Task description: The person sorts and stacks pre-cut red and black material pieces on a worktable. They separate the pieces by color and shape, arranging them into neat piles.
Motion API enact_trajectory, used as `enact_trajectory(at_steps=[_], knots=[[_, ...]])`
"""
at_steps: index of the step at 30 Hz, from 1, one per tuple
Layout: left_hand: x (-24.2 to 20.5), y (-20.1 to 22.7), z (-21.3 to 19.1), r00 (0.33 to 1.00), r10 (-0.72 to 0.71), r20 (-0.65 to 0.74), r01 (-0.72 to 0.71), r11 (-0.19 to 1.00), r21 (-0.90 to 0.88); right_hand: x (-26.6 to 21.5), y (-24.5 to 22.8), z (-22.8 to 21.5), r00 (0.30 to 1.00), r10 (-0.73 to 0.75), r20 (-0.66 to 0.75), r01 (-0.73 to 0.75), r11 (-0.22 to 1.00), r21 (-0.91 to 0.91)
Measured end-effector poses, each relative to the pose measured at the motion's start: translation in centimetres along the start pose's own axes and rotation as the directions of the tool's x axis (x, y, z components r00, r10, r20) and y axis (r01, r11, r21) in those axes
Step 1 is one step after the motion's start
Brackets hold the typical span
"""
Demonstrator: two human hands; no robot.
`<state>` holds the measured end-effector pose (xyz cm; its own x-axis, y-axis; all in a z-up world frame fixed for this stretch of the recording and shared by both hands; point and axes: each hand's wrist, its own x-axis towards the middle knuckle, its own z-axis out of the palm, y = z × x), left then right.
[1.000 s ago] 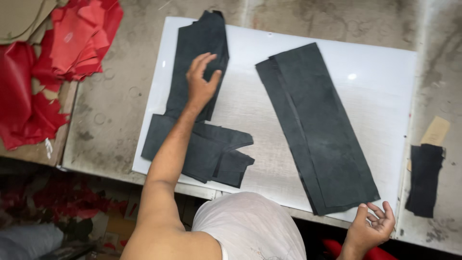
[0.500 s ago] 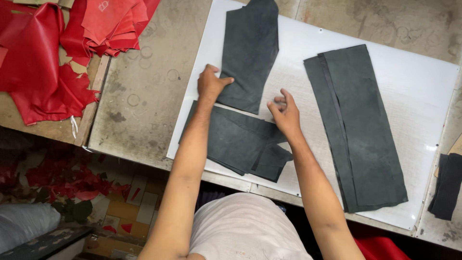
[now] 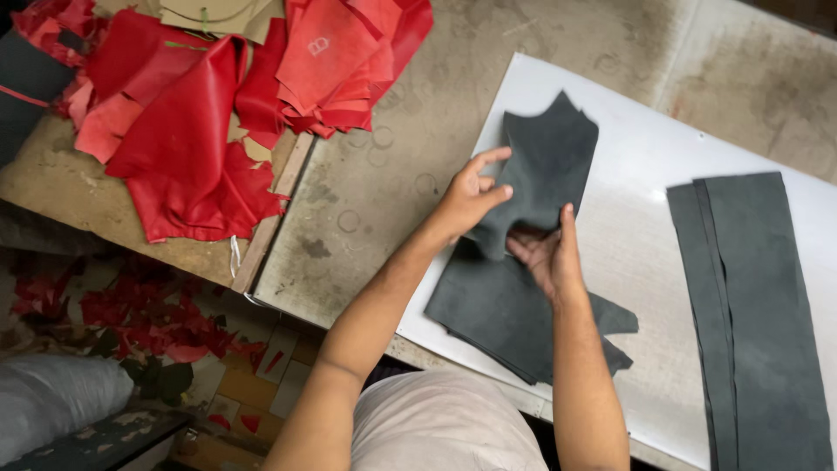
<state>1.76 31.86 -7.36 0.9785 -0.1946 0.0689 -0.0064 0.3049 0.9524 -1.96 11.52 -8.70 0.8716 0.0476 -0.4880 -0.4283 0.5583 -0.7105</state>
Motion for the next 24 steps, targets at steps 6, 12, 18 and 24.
enact_trajectory(at_steps=[6,12,18,24], knots=[[-9.9,9.1,-9.5,1.000,-0.012,0.015,0.005,0.920,0.391,3.9,1.8,8.7,0.971,-0.062,0.231,-0.058,0.878,0.475],[-13.5,10.5,-16.2,0.977,-0.194,-0.093,0.214,0.917,0.335,7.6,-1.0,12.8,0.900,-0.256,0.354,0.276,0.961,-0.005],[-7.2,-0.6,-27.0,0.891,-0.176,-0.418,0.155,0.984,-0.084,9.4,-1.4,13.1,0.972,-0.212,0.106,0.236,0.835,-0.497],[1.1,-7.3,-35.3,0.635,-0.409,-0.655,-0.303,0.649,-0.698,8.3,-0.3,8.6,0.908,-0.393,0.147,0.391,0.664,-0.637]])
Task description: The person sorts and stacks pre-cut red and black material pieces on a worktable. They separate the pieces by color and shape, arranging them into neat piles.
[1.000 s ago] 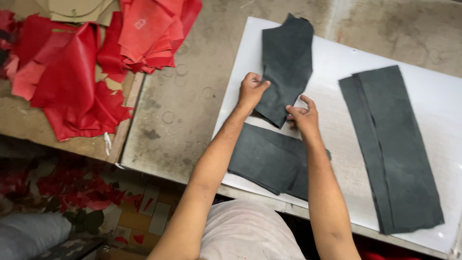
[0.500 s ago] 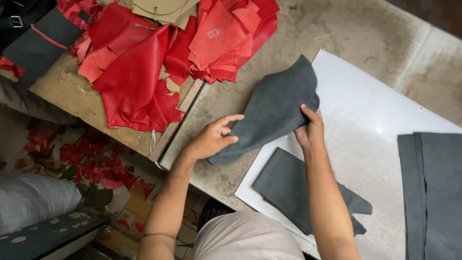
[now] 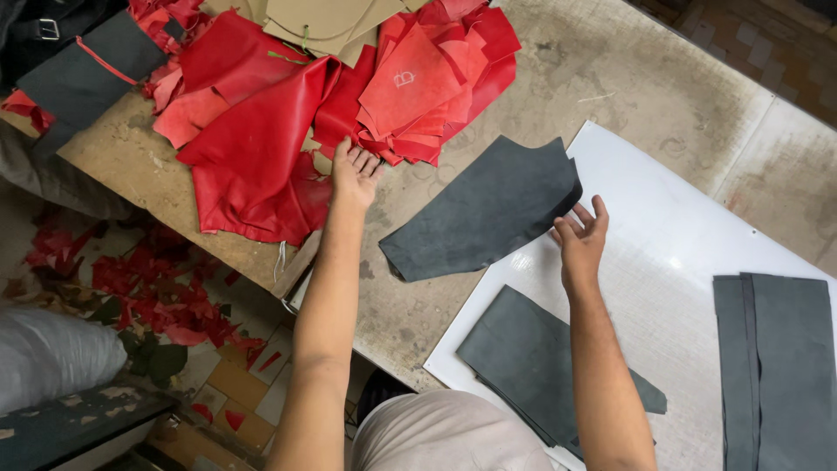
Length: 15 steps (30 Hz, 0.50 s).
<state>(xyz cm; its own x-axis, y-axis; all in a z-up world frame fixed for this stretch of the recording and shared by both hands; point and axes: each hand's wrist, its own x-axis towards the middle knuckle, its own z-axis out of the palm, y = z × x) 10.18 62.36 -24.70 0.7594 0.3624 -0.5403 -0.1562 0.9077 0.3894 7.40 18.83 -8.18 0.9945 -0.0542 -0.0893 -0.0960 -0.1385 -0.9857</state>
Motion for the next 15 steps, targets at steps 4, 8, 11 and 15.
enact_trajectory(at_steps=[4,8,11,15], knots=[[1.8,0.7,3.6,0.994,-0.026,-0.103,0.049,0.973,0.225,-4.6,0.8,-2.6,0.998,0.010,-0.057,-0.013,0.998,-0.055],[3.4,1.7,6.3,0.970,0.046,-0.240,0.108,0.800,0.590,-8.8,1.0,-5.1,0.988,-0.040,-0.147,0.028,0.996,-0.079],[5.2,0.5,6.3,0.958,0.232,-0.171,-0.067,0.757,0.649,-11.1,1.8,-6.5,0.988,-0.035,-0.149,0.042,0.998,0.043],[7.1,-1.5,7.1,0.906,0.387,-0.170,-0.297,0.869,0.395,-11.6,2.8,-5.2,0.999,-0.032,0.021,0.029,0.990,0.137]])
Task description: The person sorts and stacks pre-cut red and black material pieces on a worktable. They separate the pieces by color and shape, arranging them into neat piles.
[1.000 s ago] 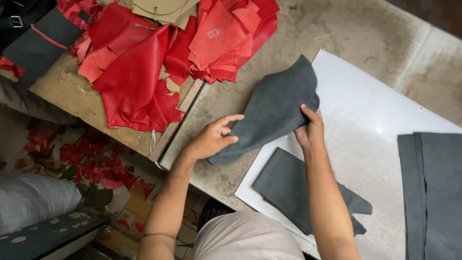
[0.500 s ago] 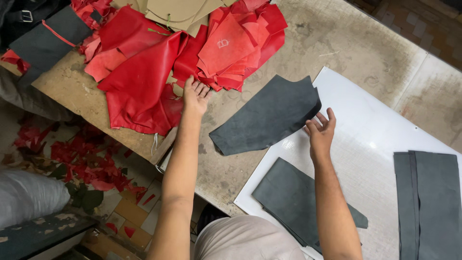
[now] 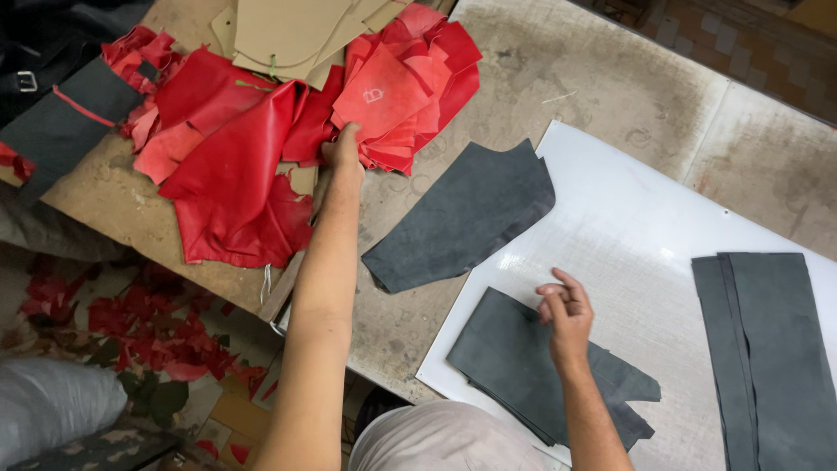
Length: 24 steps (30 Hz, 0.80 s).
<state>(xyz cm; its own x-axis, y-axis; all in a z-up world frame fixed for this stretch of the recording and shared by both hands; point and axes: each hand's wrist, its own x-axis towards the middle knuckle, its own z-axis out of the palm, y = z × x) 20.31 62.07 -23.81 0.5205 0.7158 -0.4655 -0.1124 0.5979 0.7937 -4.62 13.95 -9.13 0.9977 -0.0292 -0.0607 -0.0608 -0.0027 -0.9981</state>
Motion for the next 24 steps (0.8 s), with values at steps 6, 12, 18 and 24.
enact_trajectory(at_steps=[6,12,18,24], knots=[[-6.6,1.1,2.9,0.995,0.103,-0.006,-0.102,0.975,-0.200,5.6,1.2,10.3,0.848,0.274,0.454,-0.361,0.925,0.118],[-22.0,2.9,-2.9,0.998,-0.017,0.055,0.031,0.961,-0.274,14.7,1.5,19.4,0.714,0.305,0.631,-0.688,0.472,0.551],[-28.8,2.9,-7.8,0.943,0.279,0.183,-0.254,0.956,-0.150,18.7,1.9,21.1,0.754,0.418,0.506,-0.619,0.710,0.336],[-29.2,1.5,-5.0,0.858,0.439,0.265,-0.435,0.897,-0.080,19.4,-0.5,19.1,0.874,0.230,0.428,-0.369,0.886,0.279]])
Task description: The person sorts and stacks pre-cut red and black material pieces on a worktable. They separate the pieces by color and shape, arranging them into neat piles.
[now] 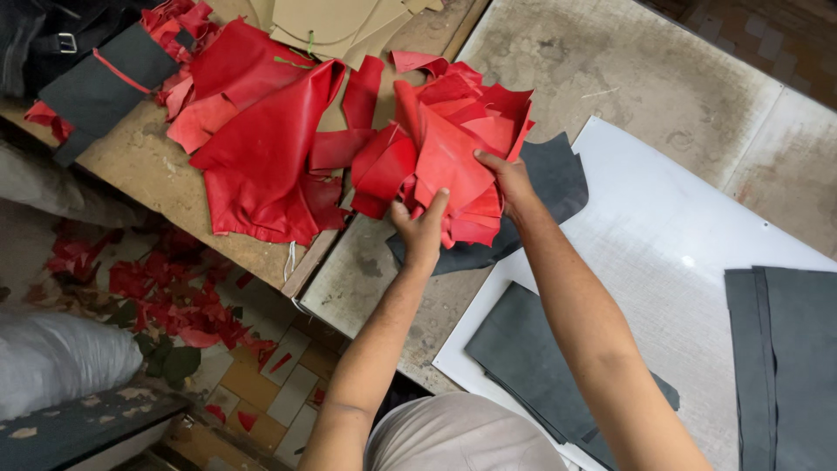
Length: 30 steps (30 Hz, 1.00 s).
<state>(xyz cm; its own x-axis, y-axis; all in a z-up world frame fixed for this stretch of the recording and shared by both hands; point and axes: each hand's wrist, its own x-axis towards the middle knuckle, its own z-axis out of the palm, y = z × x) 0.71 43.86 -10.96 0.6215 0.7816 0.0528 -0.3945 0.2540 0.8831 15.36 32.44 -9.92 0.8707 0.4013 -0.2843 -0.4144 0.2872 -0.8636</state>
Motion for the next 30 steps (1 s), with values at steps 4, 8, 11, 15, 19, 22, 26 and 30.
enact_trajectory(at_steps=[4,8,11,15,19,22,26,30], knots=[[-0.3,-0.2,2.6,0.994,0.048,0.097,-0.080,0.928,0.365,-1.0,-2.7,-0.4,0.993,0.121,0.011,-0.121,0.982,0.146],[0.8,1.1,4.6,0.983,0.060,0.174,-0.106,0.956,0.272,-2.2,-4.5,0.5,1.000,0.003,0.006,-0.004,0.991,0.135],[1.7,2.5,4.4,0.977,0.082,0.199,-0.127,0.965,0.227,-3.0,-5.7,1.7,0.985,-0.165,-0.041,0.167,0.985,0.052],[2.6,3.2,0.4,0.978,0.001,0.208,-0.013,0.998,0.056,-4.8,-4.6,2.6,0.960,-0.267,-0.087,0.271,0.962,0.039],[3.2,3.0,-5.9,0.923,-0.374,0.089,0.368,0.926,0.077,-7.0,-0.6,1.8,0.981,0.057,-0.187,-0.056,0.998,0.012],[3.6,4.7,-10.3,0.937,-0.220,0.271,0.010,0.794,0.608,-10.2,2.1,-0.4,0.959,-0.118,-0.259,0.108,0.993,-0.054],[3.2,7.4,-11.7,0.974,-0.010,0.226,-0.219,0.203,0.954,-16.2,3.8,-3.3,0.919,-0.371,-0.135,0.279,0.852,-0.444],[5.4,6.1,-7.0,0.817,0.168,0.551,-0.575,0.301,0.760,-21.2,5.1,-2.5,0.975,-0.221,0.040,0.220,0.903,-0.370]])
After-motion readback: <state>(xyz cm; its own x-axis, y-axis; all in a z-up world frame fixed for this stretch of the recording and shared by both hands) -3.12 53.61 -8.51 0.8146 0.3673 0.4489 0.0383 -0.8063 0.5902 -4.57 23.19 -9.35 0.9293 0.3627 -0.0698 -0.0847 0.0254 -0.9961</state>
